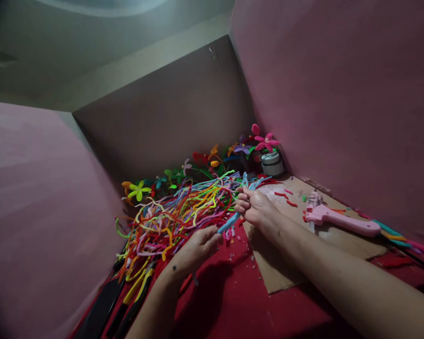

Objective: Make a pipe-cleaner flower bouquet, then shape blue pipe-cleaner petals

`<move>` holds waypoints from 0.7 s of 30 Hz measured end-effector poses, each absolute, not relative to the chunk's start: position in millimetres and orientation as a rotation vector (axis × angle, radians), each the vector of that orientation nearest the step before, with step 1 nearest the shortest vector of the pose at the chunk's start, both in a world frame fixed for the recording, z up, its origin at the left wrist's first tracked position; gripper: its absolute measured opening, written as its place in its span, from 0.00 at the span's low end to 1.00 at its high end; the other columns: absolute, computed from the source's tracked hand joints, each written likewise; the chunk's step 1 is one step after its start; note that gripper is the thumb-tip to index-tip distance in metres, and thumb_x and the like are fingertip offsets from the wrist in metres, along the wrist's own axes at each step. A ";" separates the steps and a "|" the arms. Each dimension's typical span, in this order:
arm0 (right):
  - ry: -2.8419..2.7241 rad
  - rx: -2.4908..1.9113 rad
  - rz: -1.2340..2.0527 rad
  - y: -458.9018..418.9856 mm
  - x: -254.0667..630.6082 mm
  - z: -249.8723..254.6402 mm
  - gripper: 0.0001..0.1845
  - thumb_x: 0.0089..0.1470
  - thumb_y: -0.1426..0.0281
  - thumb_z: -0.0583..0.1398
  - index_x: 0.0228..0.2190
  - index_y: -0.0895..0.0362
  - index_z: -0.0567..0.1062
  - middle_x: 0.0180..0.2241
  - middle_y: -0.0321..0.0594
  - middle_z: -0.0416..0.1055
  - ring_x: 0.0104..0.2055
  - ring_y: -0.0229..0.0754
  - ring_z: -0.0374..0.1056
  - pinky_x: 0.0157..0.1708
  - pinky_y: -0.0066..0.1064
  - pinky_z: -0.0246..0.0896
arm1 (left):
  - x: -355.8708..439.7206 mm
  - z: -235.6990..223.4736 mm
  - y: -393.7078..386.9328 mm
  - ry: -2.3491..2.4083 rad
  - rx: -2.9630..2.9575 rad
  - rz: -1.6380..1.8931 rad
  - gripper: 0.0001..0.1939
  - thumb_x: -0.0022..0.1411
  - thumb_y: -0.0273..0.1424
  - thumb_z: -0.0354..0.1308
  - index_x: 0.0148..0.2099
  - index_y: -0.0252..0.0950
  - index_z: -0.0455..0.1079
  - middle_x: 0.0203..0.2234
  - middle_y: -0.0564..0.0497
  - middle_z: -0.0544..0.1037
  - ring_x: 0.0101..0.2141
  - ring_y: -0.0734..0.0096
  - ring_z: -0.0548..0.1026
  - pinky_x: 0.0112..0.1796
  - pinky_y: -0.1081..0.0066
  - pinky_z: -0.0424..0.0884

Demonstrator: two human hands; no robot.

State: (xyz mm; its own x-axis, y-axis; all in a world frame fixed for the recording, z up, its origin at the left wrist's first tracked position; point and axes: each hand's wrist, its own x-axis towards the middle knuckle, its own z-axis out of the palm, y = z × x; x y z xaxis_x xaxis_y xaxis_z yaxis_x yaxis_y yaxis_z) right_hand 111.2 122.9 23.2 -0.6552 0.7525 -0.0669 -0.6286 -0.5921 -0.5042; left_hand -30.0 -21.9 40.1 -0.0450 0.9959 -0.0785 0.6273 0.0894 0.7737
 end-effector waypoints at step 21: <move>-0.796 -0.549 2.150 93.7 101.6 23.1 0.11 0.51 0.76 0.56 0.18 0.59 0.69 0.16 0.35 0.65 0.18 0.33 0.60 0.19 0.24 0.58 | -50.8 36.2 -21.2 1.582 1.331 0.949 0.19 0.54 0.47 0.52 0.28 0.35 0.60 0.13 0.62 0.56 0.13 0.83 0.52 0.16 0.77 0.47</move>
State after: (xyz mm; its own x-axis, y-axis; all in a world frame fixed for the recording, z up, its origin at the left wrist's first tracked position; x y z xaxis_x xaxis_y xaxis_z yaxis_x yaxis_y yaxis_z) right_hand 101.6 93.7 23.1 -0.6152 0.7785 -0.1245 -0.5100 -0.5134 -0.6902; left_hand -50.8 -21.2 36.2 -0.0834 0.9882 -0.1281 0.3527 0.1495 0.9237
